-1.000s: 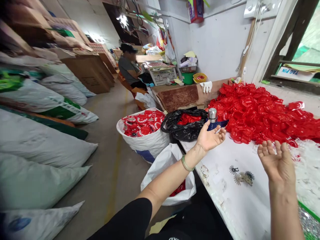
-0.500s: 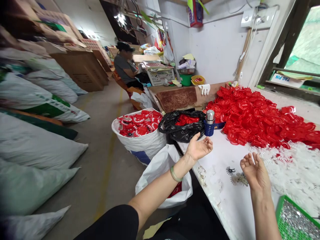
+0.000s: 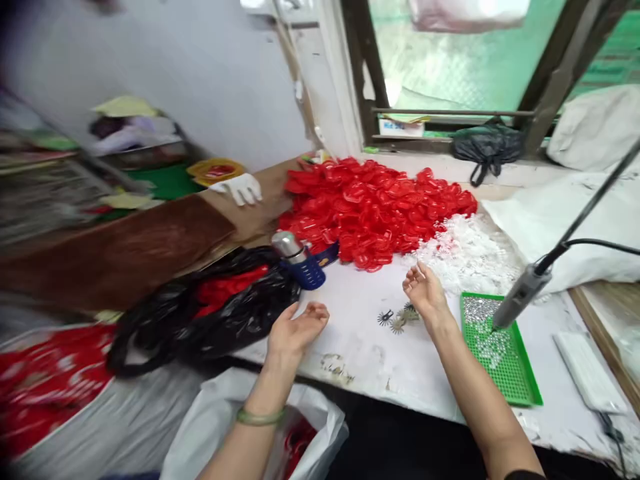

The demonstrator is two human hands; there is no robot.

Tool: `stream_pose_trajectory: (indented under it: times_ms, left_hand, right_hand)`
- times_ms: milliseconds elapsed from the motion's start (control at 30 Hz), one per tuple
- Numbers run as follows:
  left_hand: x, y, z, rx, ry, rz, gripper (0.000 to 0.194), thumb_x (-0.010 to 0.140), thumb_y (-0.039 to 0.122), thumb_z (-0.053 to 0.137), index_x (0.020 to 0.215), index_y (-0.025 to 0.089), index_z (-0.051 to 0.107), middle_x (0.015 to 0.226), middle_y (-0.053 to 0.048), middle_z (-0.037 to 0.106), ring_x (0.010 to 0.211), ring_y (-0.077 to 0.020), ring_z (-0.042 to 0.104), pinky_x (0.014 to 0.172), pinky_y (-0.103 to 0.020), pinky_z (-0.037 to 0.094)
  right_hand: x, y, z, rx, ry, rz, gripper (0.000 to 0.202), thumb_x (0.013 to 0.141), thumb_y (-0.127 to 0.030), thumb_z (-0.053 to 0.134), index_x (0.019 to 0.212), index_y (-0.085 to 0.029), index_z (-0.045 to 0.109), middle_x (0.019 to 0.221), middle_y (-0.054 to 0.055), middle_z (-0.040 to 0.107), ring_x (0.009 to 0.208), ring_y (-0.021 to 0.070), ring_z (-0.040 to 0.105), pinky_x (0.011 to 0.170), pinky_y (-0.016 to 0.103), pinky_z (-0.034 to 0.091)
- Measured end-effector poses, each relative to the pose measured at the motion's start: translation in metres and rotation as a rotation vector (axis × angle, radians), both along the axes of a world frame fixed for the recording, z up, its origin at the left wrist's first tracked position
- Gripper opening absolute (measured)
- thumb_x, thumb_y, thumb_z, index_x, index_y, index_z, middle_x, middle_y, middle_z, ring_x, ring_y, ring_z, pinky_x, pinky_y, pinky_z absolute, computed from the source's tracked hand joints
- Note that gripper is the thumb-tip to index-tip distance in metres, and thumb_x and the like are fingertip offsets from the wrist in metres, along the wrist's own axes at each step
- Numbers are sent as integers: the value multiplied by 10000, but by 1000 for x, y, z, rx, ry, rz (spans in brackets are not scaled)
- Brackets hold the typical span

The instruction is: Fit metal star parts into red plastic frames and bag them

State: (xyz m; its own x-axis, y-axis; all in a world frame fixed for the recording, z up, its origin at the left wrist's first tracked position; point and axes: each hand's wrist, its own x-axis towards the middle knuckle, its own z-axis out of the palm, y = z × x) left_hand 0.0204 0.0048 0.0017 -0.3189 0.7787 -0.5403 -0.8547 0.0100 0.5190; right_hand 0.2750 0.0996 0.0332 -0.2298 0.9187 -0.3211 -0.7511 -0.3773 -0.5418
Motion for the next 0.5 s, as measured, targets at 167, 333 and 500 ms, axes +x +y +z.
stream_pose_trajectory:
  times_ms: [167,333,500]
  left_hand:
    - [19,88,-10,-66,545,-190,60,841,189,482,785,165,486,754,-40,526,662,-145,574,617,-274,489]
    - [26,184,-10,-130,1061,-154,363,668,168,701,1009,194,581,1076,-98,551,1013,-254,587,833,-364,476]
    - [20,212,1,-24,1454,-166,42,686,183,632,705,190,596,847,-92,547,935,-326,597,873,-498,448]
  right_hand:
    - [14,-20,-32,-87,-92,-29,206,698,-162,757,764,-172,562,612,-47,603,544,69,563,501,176,466]
    - [13,-38,-53,-45,-255,18,447,537,-246,866,879,-176,586,643,-51,617,581,77,556,550,191,440]
    - [16,-49,-73,145,-519,67,398,659,-465,779,794,-166,554,588,-49,535,535,64,446,538,204,313]
